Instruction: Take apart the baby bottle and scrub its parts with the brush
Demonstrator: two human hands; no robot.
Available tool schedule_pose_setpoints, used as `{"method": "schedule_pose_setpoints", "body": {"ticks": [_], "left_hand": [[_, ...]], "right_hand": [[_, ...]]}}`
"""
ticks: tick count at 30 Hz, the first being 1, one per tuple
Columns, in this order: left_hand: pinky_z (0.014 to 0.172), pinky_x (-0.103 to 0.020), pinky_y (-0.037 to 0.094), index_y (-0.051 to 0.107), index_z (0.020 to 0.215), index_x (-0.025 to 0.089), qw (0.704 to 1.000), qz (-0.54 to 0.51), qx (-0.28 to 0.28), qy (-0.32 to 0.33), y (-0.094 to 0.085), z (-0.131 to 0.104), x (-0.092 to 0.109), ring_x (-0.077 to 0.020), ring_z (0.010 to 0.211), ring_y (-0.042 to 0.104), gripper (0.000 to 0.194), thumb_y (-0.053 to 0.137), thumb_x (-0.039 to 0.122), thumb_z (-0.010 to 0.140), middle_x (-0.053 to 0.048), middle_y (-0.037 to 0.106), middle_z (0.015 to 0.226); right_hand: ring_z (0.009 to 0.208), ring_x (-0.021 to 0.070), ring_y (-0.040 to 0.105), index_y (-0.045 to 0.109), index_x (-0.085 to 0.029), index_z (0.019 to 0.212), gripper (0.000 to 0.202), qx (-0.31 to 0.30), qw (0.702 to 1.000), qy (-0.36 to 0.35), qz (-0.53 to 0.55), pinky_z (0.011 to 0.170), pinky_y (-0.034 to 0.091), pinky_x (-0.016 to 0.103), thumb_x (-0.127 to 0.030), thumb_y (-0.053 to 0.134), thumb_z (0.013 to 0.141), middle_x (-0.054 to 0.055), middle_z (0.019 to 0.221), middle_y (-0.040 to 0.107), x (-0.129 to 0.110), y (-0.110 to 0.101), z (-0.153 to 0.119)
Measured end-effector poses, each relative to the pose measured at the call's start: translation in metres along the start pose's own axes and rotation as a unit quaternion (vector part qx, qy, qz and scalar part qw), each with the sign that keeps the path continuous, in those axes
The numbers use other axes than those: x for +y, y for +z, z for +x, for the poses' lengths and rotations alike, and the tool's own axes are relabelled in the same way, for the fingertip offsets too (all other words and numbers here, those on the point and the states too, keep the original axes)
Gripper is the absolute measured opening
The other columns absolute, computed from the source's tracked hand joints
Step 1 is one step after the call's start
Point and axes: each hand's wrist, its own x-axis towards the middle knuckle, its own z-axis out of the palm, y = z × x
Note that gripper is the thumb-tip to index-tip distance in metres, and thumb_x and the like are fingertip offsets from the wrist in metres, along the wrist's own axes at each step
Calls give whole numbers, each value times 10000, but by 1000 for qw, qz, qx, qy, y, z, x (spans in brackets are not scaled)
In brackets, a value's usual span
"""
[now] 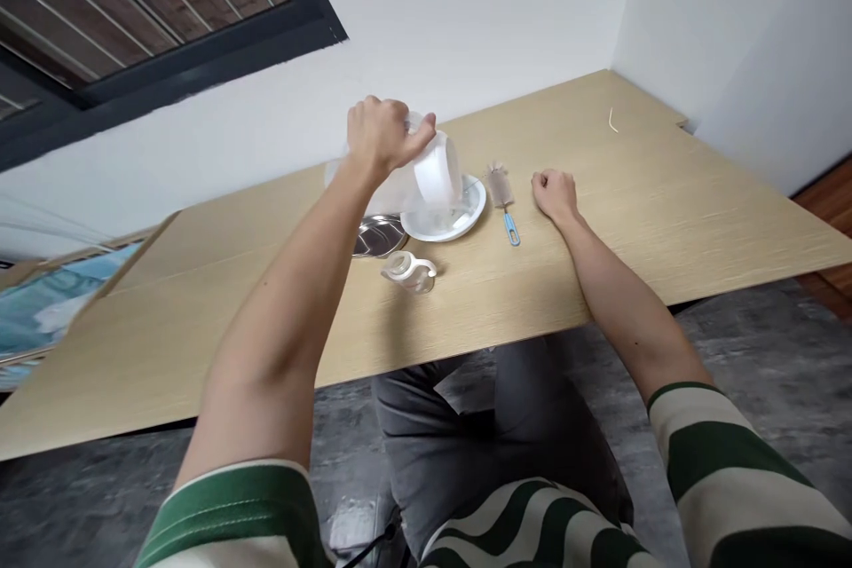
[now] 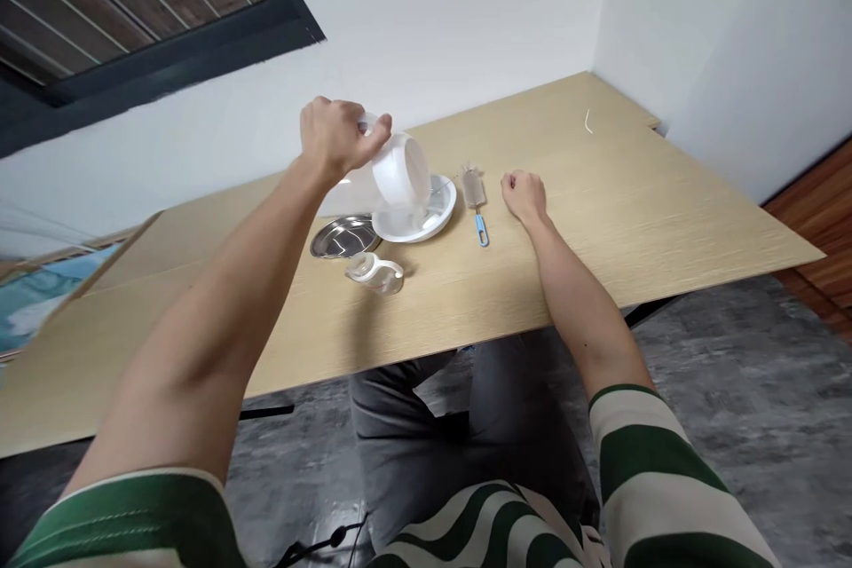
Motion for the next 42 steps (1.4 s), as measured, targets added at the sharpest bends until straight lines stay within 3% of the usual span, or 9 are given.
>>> {"method": "schedule_pose_setpoints", "body": {"ticks": [4,7,14,16,21,26,32,36,42], "left_hand": [[705,-352,199,335,588,224,998,59,3,-26,-4,6,-15,-181,745,357,507,510,637,824,-17,346,596],[692,-347,163,304,583,226,995,90,10,-42,-14,0,-32,-188,735,356,551,480,691,818,-7,274,574],[711,-394,58,200,508,239,995,53,-81,-20,-44,-22,-40,-229,1010,480,708,201,872,825,-32,114,462],[712,-391,70,190,509,249,996,34,-78,-15,-43,-20,-34,-235,981,489,687,254,852,832,-32,103,457],[698,-363,144,266,548,255,999,12,29,-34,-25,0,-16,-209,745,416,590,484,724,832,1,180,498],[717,-360,167,327,548,270,1000,14,-2,-12,-16,11,-9,-216,858,457,569,453,725,866,-7,209,489],[707,-342,181,348,568,249,996,73,2,-49,-13,5,-28,-234,805,449,532,550,680,806,-6,251,527],[704,-340,111,303,573,212,997,59,-32,-47,-17,-4,-35,-199,932,509,693,416,852,814,-8,177,523],[699,-353,103,283,558,255,999,-5,-33,-38,-16,-2,-11,-216,911,454,740,338,984,678,-12,169,492]], "right_hand": [[750,226,562,590,-205,685,333,-2,1000,-1,0,731,368,348,-314,440,962,125,788,688,0,1,0],[742,226,557,601,-206,683,326,0,1000,3,3,720,363,349,-316,458,954,123,783,687,0,2,0],[740,231,554,613,-208,689,319,-5,1000,6,9,717,361,356,-313,468,953,129,782,693,1,3,1],[748,235,561,608,-209,692,318,-8,1000,7,9,726,366,361,-313,467,957,131,790,693,1,3,2],[765,239,570,596,-212,692,323,-12,1000,11,2,740,374,359,-318,455,962,130,795,692,-1,2,1],[747,229,562,576,-213,671,337,-15,1000,8,3,742,371,359,-321,451,965,128,795,693,-1,2,1],[747,230,559,584,-211,662,336,-11,1000,6,6,731,369,356,-309,467,962,125,775,686,-1,4,2],[760,233,564,599,-211,668,333,-6,1000,2,12,712,363,348,-301,466,960,121,764,682,0,4,2],[728,226,546,579,-214,665,329,-4,1000,1,6,722,378,358,-322,470,957,123,759,680,1,6,3]]}}
